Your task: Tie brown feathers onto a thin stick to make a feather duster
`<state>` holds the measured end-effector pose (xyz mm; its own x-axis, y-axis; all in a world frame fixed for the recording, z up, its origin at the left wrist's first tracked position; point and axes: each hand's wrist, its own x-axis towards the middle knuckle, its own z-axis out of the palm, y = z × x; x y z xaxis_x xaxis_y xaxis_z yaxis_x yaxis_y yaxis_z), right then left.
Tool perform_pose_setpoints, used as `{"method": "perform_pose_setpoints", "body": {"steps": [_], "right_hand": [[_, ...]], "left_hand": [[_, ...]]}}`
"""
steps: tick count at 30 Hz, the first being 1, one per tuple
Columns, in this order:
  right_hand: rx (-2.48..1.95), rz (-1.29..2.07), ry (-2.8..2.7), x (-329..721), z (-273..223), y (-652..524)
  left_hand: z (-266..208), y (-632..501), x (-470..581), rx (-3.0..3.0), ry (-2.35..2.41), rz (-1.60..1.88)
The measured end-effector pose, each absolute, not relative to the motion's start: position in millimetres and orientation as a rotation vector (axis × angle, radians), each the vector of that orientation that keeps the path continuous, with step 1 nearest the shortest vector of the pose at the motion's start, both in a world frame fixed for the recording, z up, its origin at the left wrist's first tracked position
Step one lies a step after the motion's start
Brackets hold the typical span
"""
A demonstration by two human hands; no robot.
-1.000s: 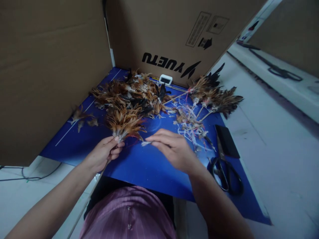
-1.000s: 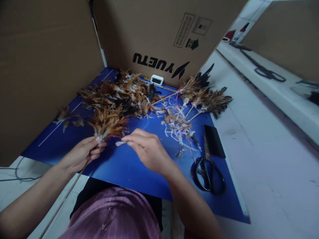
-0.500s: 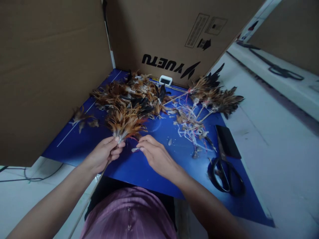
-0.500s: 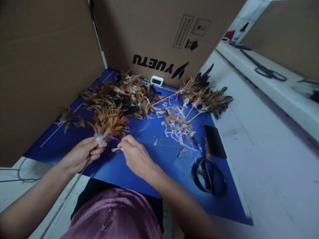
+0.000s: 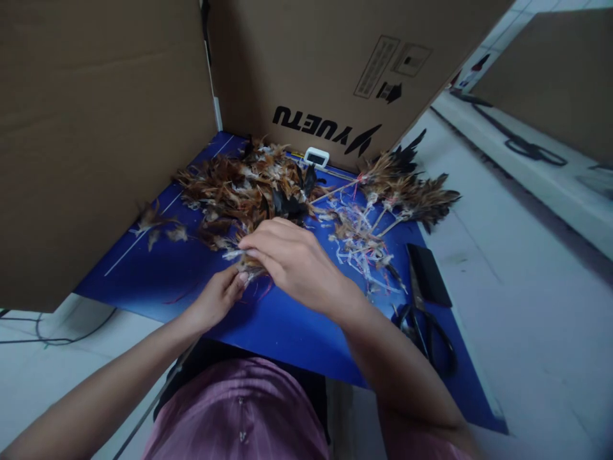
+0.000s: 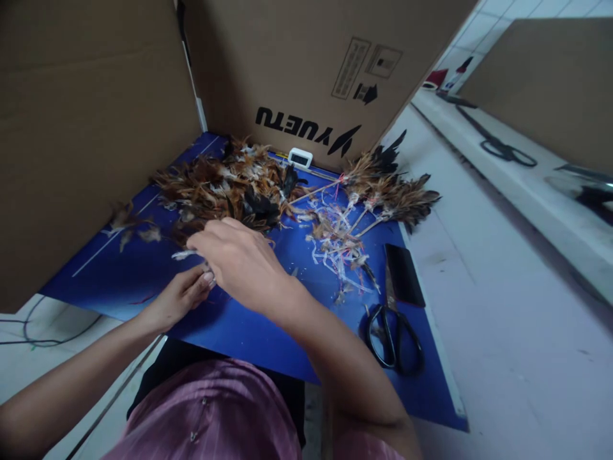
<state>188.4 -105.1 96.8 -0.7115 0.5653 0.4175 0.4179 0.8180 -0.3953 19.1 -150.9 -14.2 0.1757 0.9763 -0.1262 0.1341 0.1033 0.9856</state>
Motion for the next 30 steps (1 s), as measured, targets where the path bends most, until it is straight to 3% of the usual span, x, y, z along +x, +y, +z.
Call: {"method": "perform_pose_setpoints", "body": {"steps": [6,12,30], "right_hand": [[-0.765,0.584,-2.907,168.2,90.8,-74.7],[-0.788,0.643,-2.936,172.9,76.8,-69.5],[-0.861,0.349,-3.109,163.5,73.1,-77.8]], "left_hand": [[-19.7,-151.6,21.3,1.536,1.331,0.815],[-24.9,-153.2,25.0,1.455,1.302,0.889],[-25.9,-151.3,29.8,1.386,1.324,0.888]]}}
